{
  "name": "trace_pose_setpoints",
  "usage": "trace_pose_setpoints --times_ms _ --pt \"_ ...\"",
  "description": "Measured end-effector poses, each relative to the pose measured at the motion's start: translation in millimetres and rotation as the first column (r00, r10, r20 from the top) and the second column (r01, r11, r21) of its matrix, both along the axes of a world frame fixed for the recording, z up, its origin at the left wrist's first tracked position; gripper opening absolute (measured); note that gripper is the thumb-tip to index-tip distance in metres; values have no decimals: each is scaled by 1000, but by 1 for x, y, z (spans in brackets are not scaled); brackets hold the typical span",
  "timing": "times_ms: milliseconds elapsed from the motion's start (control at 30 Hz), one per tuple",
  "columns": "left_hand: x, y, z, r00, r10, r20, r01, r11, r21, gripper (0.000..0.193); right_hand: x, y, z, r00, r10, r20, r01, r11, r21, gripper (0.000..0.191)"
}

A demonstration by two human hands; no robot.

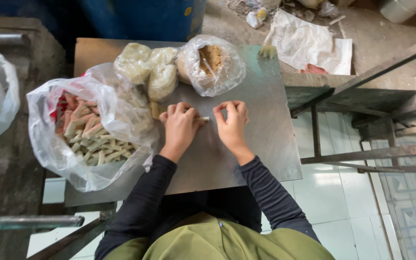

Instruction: The person sits at a metal table and folds triangular pastry wrappers, scoops brown filling from a plastic-lined container with a small spoon onto a wrapper, folds the wrapper over the filling, and sets the filled pastry aside. Finished rolled pastries are collected in a plastic bag on the table.

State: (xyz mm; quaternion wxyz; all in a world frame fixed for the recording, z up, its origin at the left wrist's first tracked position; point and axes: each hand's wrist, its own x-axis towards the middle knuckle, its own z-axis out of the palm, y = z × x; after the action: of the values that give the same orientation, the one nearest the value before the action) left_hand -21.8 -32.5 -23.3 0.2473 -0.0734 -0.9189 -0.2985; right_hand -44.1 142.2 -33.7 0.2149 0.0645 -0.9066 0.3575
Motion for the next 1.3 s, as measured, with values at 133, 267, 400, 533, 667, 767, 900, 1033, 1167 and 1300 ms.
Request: trace_pose_setpoints --times_ms 133,267,400,533,667,767,900,1033,1167,1300 --pt "27 3 30 990 110 -86 -124 977 -173 23 6 -7 9 995 66 -78 -73 993 -91 9" --pt "97 -38 70 860 427 -278 -497 823 -275 18 8 -28 28 948 311 66 -256 871 -419 7" --pt "117 -106 110 711 675 -200 -704 680 -207 16 6 -70 50 894 428 -135 -431 902 10 8" --pt "121 -132 130 693 717 -80 -716 670 -197 34 -1 -112 72 788 588 -183 -573 809 131 18" --pt "141 -137 116 643 747 -172 -766 624 -153 76 29 -129 71 748 657 92 -617 740 -268 35" --pt "143 -152 99 640 765 78 -764 644 -44 73 61 -140 57 759 651 4 -649 757 -74 67" --pt "130 -180 99 660 747 80 -750 662 -1 19 16 -174 54 714 669 204 -571 727 -382 19" --pt "128 -201 126 711 692 -124 -667 719 194 14 -22 -184 71 619 768 163 -348 454 -820 16" --pt "118 -196 139 783 594 -183 -557 802 218 14 -26 -165 76 640 760 111 -351 418 -838 21" --pt "110 -189 131 796 604 -35 -600 795 89 13 -18 -173 62 596 753 278 -308 535 -787 22"
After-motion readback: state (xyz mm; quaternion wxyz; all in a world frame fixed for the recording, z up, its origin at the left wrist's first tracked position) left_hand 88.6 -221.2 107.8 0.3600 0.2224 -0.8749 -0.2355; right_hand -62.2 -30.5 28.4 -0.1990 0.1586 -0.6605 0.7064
